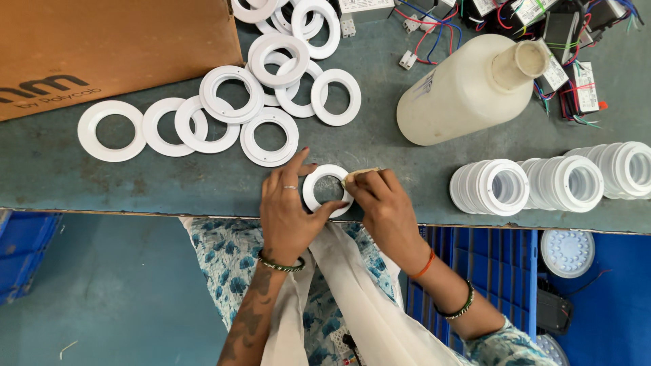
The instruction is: The person sits at a factory workbench and wipes white plastic trim rings one at a time with a small sponge pad, rubbing the ring surfaces and setting each ring back on the table among a pile of similar rings. A plastic bottle and boxes of rings sit on the bench.
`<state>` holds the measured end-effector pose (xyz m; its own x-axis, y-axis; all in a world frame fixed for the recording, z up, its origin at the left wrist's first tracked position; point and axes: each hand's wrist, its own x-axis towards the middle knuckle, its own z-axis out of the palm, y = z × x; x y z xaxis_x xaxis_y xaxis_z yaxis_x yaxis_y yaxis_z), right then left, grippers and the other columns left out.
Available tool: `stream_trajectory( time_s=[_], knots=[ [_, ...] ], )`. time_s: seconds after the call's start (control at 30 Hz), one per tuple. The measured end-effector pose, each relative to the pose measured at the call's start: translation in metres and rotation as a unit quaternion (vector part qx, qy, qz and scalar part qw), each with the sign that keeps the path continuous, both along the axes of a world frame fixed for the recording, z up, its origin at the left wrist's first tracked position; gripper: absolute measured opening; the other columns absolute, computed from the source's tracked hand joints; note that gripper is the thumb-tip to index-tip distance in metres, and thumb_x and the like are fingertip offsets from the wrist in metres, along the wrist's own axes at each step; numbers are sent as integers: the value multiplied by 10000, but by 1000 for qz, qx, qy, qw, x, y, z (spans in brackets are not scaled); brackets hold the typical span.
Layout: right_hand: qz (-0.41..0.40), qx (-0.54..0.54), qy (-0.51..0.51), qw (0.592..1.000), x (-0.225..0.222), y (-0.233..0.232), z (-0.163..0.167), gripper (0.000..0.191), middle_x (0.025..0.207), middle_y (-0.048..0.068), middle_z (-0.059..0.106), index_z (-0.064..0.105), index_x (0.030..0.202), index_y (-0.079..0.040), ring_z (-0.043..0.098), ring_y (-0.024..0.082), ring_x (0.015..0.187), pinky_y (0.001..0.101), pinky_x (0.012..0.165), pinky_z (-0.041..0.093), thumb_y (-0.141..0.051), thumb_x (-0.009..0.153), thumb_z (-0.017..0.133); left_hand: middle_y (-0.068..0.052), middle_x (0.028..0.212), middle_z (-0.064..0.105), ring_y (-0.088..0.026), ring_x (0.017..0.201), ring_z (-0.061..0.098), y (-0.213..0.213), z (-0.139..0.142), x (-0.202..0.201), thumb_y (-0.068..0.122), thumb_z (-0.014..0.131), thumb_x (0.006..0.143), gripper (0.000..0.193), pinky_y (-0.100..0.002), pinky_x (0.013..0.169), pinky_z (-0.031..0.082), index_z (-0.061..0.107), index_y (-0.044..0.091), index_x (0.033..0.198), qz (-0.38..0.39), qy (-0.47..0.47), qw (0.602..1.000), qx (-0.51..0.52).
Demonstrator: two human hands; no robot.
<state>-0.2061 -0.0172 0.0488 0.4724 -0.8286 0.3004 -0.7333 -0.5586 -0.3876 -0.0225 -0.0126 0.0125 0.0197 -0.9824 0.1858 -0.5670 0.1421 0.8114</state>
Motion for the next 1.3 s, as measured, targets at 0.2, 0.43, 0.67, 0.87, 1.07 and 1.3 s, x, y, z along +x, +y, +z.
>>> stream_trajectory(
  time_s=[0.2, 0.43, 0.67, 0.87, 1.07, 1.3],
  knots=[
    [26, 0, 14, 1000, -5, -8, -2, 496, 1108, 102, 638, 724, 1143, 40, 587, 300, 1009, 383, 887, 533, 130, 662, 646, -76, 1320, 661, -316, 1223, 574, 8, 0, 4, 348, 966, 593, 1073, -444, 1073, 407, 425, 46, 1469, -44, -29, 998, -42],
    [91, -1, -8, 996, 5, -34, -3, 446, 1116, 96, 633, 722, 1128, 22, 601, 293, 1049, 377, 896, 534, 49, 683, 696, -30, 1309, 684, -286, 1219, 592, 1, -4, 11, 285, 978, 578, 1037, -445, 1071, 420, 430, 127, 1444, -59, 3, 998, 16],
    [94, 5, -5, 996, -1, -31, -5, 473, 1115, 92, 636, 731, 1162, 19, 604, 298, 1041, 384, 904, 543, 77, 697, 663, -2, 1356, 661, -293, 1222, 585, 4, 2, 11, 282, 970, 610, 1094, -424, 1063, 440, 359, 92, 1497, -55, 9, 998, 17],
    [42, 10, 31, 999, -11, 3, -7, 510, 1095, 96, 653, 749, 1140, 8, 613, 298, 1012, 386, 887, 552, 100, 653, 629, -1, 1346, 676, -287, 1254, 591, 1, 2, 12, 257, 964, 598, 1034, -418, 1083, 440, 406, 98, 1454, -51, 21, 998, 17],
    [90, -20, 2, 996, 5, -36, -16, 403, 1098, 84, 637, 735, 1141, -9, 609, 289, 1033, 379, 897, 547, 36, 743, 686, -32, 1352, 658, -296, 1219, 602, 1, 1, 13, 254, 972, 568, 988, -432, 1047, 454, 472, 116, 1409, -56, 17, 998, 9],
    [66, -31, 14, 997, 3, -18, -7, 480, 1111, 107, 627, 717, 1184, 34, 594, 299, 1023, 391, 893, 542, 82, 710, 662, -37, 1294, 670, -289, 1159, 625, 6, 3, 11, 228, 969, 594, 868, -411, 1003, 495, 553, 146, 1350, -33, 27, 999, 29]
  ],
)
